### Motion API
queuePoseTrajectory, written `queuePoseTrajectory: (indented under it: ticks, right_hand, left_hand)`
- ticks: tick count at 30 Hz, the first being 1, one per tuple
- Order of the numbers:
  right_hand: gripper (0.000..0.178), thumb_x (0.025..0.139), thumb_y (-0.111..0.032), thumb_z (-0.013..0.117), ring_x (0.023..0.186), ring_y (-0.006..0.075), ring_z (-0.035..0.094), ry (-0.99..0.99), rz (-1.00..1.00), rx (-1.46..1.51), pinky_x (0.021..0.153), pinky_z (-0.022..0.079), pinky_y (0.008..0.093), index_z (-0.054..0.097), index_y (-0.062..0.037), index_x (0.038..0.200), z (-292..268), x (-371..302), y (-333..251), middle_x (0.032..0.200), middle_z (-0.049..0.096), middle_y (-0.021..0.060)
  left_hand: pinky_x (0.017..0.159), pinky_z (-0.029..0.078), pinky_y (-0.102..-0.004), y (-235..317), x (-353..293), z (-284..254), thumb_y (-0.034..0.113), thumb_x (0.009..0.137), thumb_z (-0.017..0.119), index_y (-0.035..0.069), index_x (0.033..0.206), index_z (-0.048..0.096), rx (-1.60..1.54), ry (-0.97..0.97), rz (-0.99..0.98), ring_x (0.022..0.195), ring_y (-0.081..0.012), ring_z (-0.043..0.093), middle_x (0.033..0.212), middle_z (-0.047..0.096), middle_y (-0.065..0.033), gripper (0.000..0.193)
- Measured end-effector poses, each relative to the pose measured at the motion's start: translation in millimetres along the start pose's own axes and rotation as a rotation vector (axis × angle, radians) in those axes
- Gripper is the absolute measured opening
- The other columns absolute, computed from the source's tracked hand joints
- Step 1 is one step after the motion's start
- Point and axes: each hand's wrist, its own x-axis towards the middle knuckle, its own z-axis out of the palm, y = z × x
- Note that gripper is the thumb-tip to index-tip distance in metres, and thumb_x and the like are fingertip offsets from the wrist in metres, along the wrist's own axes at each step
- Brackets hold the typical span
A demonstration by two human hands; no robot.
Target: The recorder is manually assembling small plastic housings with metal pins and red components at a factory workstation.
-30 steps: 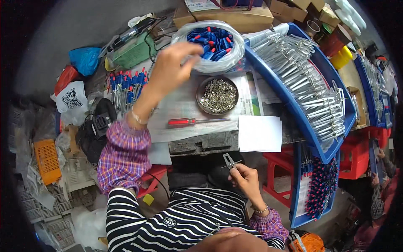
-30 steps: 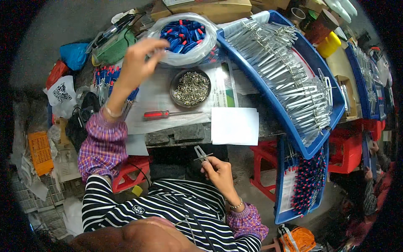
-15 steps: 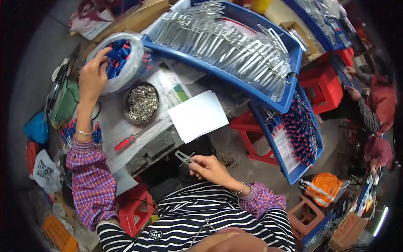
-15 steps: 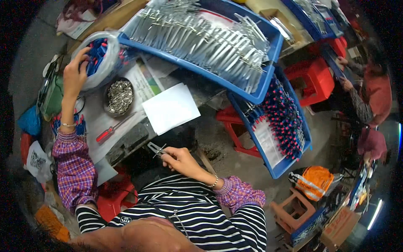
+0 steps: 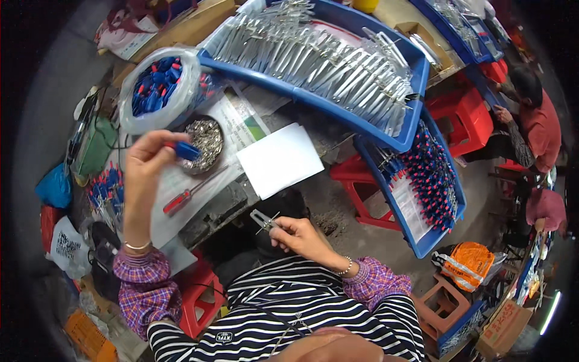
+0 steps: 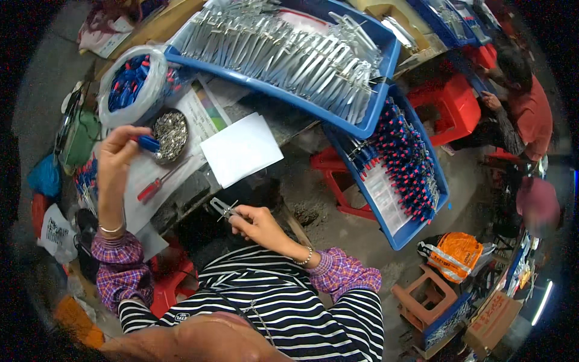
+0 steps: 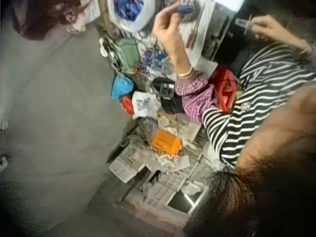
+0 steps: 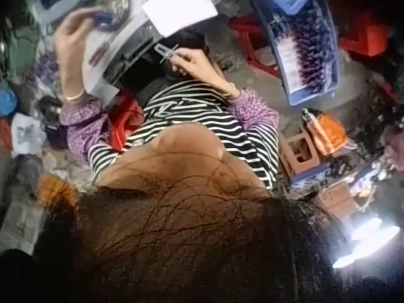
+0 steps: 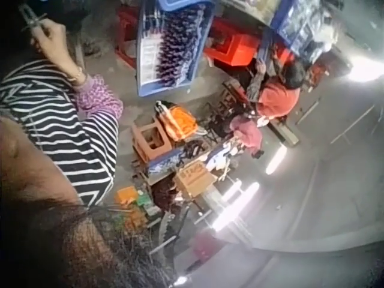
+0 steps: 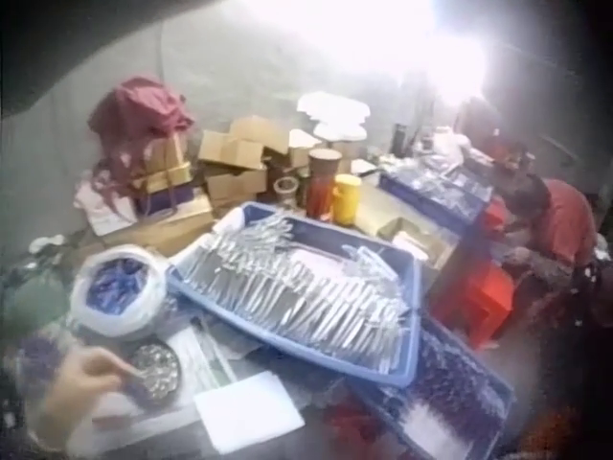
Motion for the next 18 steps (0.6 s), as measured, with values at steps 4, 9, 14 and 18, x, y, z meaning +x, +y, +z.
queuePoseTrajectory:
  ticks: [4, 9, 14, 18]
  right_hand:
    - [0.017, 0.093, -0.017, 0.054, 0.059, 0.0023, 0.051, -0.017, 0.024, -0.003, 0.053, 0.042, 0.0165, 0.061, -0.0018, 0.09, -1.6, -1.8, -6.3, 0.072, 0.061, -0.0008]
    - [0.018, 0.092, -0.015, 0.054, 0.056, 0.0022, 0.048, 0.004, 0.047, 0.03, 0.05, 0.039, 0.0172, 0.063, 0.0007, 0.091, 1.5, -4.1, -16.4, 0.067, 0.059, -0.0008]
    - [0.018, 0.093, -0.016, 0.053, 0.055, 0.0022, 0.048, -0.032, 0.062, 0.043, 0.05, 0.039, 0.0175, 0.062, 0.0006, 0.091, 5.3, -1.1, -15.2, 0.066, 0.058, -0.001]
    - [0.019, 0.093, -0.016, 0.053, 0.055, 0.0022, 0.048, -0.036, 0.062, 0.042, 0.049, 0.039, 0.0177, 0.062, 0.0009, 0.091, 7.6, -0.6, -14.7, 0.066, 0.058, -0.0009]
  left_hand:
    - [0.077, 0.052, -0.0291, -19.1, -30.2, 28.7, -0.001, 0.083, 0.054, -0.003, 0.099, 0.06, -0.087, -0.123, -0.209, 0.086, -0.0159, 0.063, 0.097, 0.065, -0.0117, 0.017]
    - [0.075, 0.051, -0.0253, -35.4, -40.0, 45.4, 0.004, 0.083, 0.061, 0.0, 0.099, 0.062, -0.171, -0.227, -0.302, 0.085, -0.0138, 0.062, 0.096, 0.066, -0.0097, 0.016]
    - [0.076, 0.052, -0.0256, -43.5, -44.6, 44.5, 0.008, 0.085, 0.063, 0.0, 0.099, 0.061, -0.209, -0.277, -0.351, 0.085, -0.0138, 0.063, 0.095, 0.066, -0.0103, 0.017]
    - [0.076, 0.052, -0.0259, -46.3, -45.8, 43.9, 0.009, 0.085, 0.064, 0.0, 0.099, 0.061, -0.246, -0.307, -0.379, 0.085, -0.014, 0.063, 0.095, 0.066, -0.0106, 0.018]
